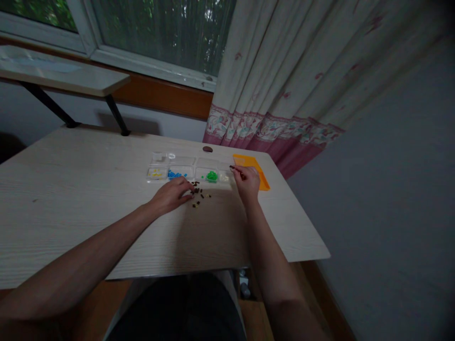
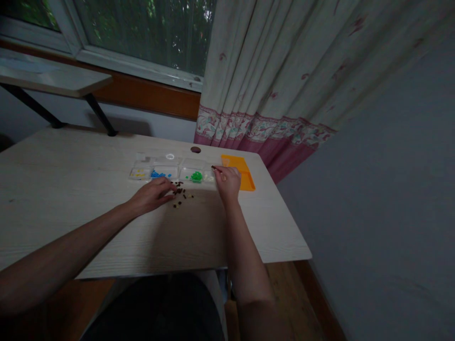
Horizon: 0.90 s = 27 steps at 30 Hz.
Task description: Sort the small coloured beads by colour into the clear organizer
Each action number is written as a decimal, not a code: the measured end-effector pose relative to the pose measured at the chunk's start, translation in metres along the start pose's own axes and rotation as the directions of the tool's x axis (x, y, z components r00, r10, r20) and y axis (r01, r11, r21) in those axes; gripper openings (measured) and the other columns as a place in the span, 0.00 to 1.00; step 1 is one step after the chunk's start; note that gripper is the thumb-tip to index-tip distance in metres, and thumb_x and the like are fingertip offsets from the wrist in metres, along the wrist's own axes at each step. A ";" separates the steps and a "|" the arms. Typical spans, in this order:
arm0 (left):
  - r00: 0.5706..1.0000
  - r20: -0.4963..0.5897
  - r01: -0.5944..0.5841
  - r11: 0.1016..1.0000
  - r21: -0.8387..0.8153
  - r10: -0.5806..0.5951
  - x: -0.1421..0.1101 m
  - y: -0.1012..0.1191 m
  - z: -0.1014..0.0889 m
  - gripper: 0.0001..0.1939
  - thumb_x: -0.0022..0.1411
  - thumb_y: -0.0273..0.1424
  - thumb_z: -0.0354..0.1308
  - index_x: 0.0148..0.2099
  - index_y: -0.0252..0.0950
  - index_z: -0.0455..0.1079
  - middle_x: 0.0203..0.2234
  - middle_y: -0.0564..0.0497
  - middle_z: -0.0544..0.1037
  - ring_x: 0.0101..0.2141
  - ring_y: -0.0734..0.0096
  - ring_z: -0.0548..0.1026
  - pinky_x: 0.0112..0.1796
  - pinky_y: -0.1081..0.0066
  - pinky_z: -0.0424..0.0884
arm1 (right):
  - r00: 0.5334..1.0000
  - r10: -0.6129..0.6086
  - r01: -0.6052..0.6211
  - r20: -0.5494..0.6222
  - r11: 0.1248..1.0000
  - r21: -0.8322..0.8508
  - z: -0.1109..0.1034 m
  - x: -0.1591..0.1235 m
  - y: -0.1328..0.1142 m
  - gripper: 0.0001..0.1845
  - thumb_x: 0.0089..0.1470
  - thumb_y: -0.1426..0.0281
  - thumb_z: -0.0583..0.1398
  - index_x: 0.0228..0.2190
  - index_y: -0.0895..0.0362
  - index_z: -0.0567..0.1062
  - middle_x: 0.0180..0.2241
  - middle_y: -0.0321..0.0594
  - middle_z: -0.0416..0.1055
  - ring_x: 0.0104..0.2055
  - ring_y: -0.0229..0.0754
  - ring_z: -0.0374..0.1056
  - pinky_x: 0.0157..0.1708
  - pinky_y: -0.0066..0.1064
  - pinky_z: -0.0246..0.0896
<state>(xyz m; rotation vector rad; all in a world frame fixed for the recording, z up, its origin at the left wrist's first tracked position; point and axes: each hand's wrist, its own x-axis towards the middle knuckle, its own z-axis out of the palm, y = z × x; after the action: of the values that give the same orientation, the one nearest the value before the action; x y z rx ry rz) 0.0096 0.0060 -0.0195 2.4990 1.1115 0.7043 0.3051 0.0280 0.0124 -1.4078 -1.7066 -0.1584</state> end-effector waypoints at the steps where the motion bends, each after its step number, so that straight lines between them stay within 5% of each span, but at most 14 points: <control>1: 1.000 0.000 -0.004 1.000 0.012 0.004 0.000 0.000 0.000 0.10 0.66 0.36 0.56 0.48 0.41 0.73 0.42 0.47 0.70 0.43 0.63 0.70 0.44 0.65 0.67 | 0.999 0.029 -0.029 -0.031 1.000 -0.005 -0.003 0.001 0.005 0.13 0.59 0.63 0.58 0.37 0.54 0.82 0.36 0.42 0.80 0.40 0.45 0.70 0.45 0.37 0.61; 12: 1.000 -0.016 -0.017 0.999 0.045 0.017 0.000 0.005 -0.001 0.08 0.67 0.33 0.53 0.43 0.39 0.72 0.40 0.47 0.71 0.43 0.63 0.71 0.43 0.65 0.68 | 0.922 0.374 -0.386 -0.097 0.890 -0.242 -0.017 -0.003 0.036 0.15 0.56 0.63 0.58 0.37 0.56 0.83 0.41 0.46 0.79 0.47 0.50 0.64 0.49 0.41 0.53; 19: 1.000 -0.021 0.004 0.998 0.059 -0.002 0.000 0.003 0.001 0.10 0.68 0.33 0.49 0.41 0.37 0.71 0.38 0.46 0.72 0.41 0.62 0.71 0.42 0.65 0.68 | 0.912 0.407 -0.388 -0.042 0.828 -0.404 -0.008 -0.011 0.049 0.14 0.55 0.64 0.58 0.35 0.56 0.83 0.42 0.48 0.76 0.48 0.52 0.61 0.46 0.42 0.52; 27: 0.992 -0.121 0.028 0.997 -0.065 -0.036 0.001 0.000 0.000 0.13 0.70 0.37 0.48 0.39 0.37 0.70 0.35 0.47 0.72 0.38 0.64 0.71 0.41 0.64 0.68 | 0.919 0.383 -0.394 -0.094 0.882 -0.257 -0.006 -0.011 0.050 0.15 0.56 0.66 0.55 0.33 0.58 0.82 0.38 0.52 0.75 0.45 0.52 0.63 0.46 0.46 0.56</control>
<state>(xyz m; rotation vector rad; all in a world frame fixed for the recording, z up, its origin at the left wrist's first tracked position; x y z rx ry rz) 0.0098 0.0067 -0.0194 2.4078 1.1493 0.8793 0.3497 0.0340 -0.0123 -1.9112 -1.3693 -0.2000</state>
